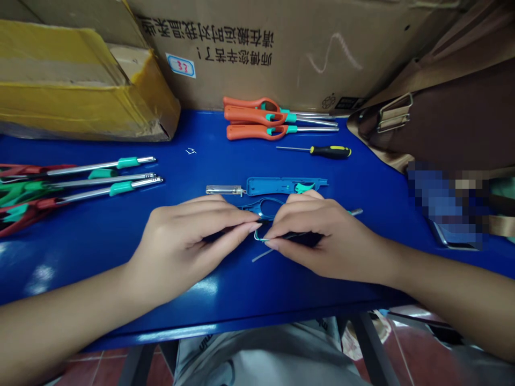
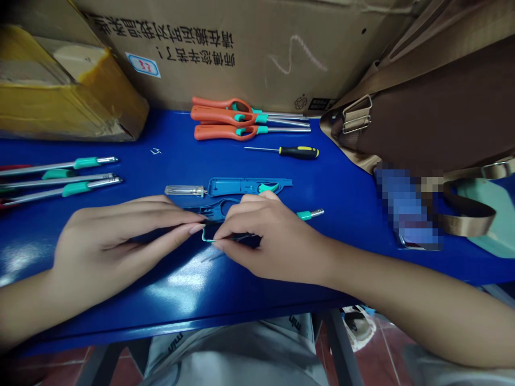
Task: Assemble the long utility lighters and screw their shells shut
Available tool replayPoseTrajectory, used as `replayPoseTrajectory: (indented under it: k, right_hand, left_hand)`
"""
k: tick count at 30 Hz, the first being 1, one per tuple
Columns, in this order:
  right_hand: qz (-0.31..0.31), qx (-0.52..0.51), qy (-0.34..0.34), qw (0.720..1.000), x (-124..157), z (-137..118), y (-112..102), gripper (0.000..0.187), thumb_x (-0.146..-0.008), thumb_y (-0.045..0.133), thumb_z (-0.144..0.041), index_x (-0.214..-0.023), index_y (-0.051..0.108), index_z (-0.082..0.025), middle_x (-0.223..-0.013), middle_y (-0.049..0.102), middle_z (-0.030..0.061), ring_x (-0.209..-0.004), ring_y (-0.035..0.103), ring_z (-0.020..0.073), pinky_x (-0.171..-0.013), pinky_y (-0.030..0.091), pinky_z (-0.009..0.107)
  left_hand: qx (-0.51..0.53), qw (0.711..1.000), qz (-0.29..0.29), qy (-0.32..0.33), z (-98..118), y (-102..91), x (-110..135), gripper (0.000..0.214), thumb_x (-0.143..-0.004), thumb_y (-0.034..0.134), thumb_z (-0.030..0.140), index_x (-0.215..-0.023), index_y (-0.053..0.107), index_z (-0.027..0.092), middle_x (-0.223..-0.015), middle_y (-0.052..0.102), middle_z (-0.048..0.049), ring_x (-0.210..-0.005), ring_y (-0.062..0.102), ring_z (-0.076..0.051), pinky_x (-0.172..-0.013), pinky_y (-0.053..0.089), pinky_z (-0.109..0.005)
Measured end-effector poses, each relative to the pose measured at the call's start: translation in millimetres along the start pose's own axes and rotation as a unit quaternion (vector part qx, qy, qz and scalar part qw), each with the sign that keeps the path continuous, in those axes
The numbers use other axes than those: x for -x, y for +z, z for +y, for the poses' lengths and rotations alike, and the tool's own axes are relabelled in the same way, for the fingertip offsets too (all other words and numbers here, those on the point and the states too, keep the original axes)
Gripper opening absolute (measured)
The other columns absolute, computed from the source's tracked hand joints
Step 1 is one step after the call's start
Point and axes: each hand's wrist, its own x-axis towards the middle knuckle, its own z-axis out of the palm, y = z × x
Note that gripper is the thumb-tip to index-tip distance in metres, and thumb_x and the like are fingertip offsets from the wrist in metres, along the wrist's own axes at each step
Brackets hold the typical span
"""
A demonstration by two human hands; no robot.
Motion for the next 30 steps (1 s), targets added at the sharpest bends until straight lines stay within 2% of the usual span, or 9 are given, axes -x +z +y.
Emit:
replayPoseTrajectory:
  k: [3,7,14,20,23,26,30]
  right_hand:
    - [-0.014,-0.001,0.014,1.000,-1,1,-1,0.009,-0.098,0.068,-0.017,-0.097,0.076,-0.020,-0.094,0.078,0.0012,-0.091,0.068,0.0166,-0.089,0.041,0.038]
    - [0.000,-0.008,0.004,1.000,-1,1,-1,0.011,-0.098,0.069,-0.015,-0.091,0.075,-0.020,-0.089,0.078,0.0007,-0.088,0.068,0.0168,-0.087,0.042,0.037]
    - [0.034,0.029,-0.033,0.998,1,-4,-2,0.015,-0.098,0.066,-0.015,-0.085,0.072,-0.020,-0.082,0.077,0.0005,-0.082,0.065,0.0165,-0.079,0.040,0.037]
    - [0.068,0.127,-0.068,0.987,1,-7,-3,0.021,-0.102,0.062,-0.019,-0.083,0.070,-0.021,-0.079,0.074,-0.0005,-0.077,0.058,0.0155,-0.081,0.036,0.039]
    - [0.051,0.131,-0.055,0.989,1,-6,-4,0.018,-0.100,0.064,-0.018,-0.083,0.071,-0.021,-0.081,0.074,-0.0003,-0.079,0.059,0.0159,-0.081,0.036,0.039]
    - [0.008,0.101,-0.021,0.995,1,-3,-5,0.012,-0.099,0.065,-0.021,-0.089,0.072,-0.021,-0.087,0.075,0.0007,-0.085,0.061,0.0171,-0.083,0.036,0.039]
    - [-0.049,0.052,0.011,0.997,0,1,-6,0.016,-0.103,0.060,-0.022,-0.095,0.073,-0.021,-0.091,0.076,0.0015,-0.091,0.063,0.0180,-0.090,0.037,0.040]
  left_hand:
    - [-0.021,0.999,0.001,0.031,2,-3.5,1,0.012,-0.095,0.074,0.019,-0.104,0.078,0.024,-0.093,0.082,0.0004,-0.081,0.077,-0.017,-0.082,0.064,-0.031]
    - [-0.042,0.997,-0.013,0.057,4,-5.3,2,0.015,-0.095,0.073,0.019,-0.108,0.076,0.027,-0.095,0.082,0.0013,-0.081,0.077,-0.017,-0.086,0.064,-0.033]
    - [-0.035,0.997,-0.041,0.053,-3,1.6,0,0.007,-0.098,0.069,0.020,-0.101,0.075,0.021,-0.082,0.079,-0.0001,-0.070,0.072,-0.015,-0.070,0.060,-0.028]
    - [0.001,0.995,-0.085,0.050,-7,5.6,2,0.009,-0.099,0.067,0.018,-0.102,0.075,0.019,-0.084,0.079,-0.0007,-0.071,0.072,-0.014,-0.071,0.058,-0.026]
    - [-0.006,0.996,-0.074,0.042,-7,3.7,1,0.008,-0.098,0.068,0.018,-0.102,0.075,0.019,-0.085,0.079,-0.0008,-0.071,0.073,-0.014,-0.071,0.059,-0.026]
    - [-0.028,0.998,-0.038,0.033,-5,-0.8,-2,0.008,-0.097,0.071,0.023,-0.103,0.076,0.023,-0.088,0.080,0.0004,-0.076,0.075,-0.016,-0.079,0.062,-0.030]
    - [-0.030,0.999,-0.011,0.021,1,-5.3,-2,0.010,-0.095,0.075,0.023,-0.105,0.075,0.025,-0.092,0.081,0.0009,-0.084,0.076,-0.016,-0.088,0.062,-0.031]
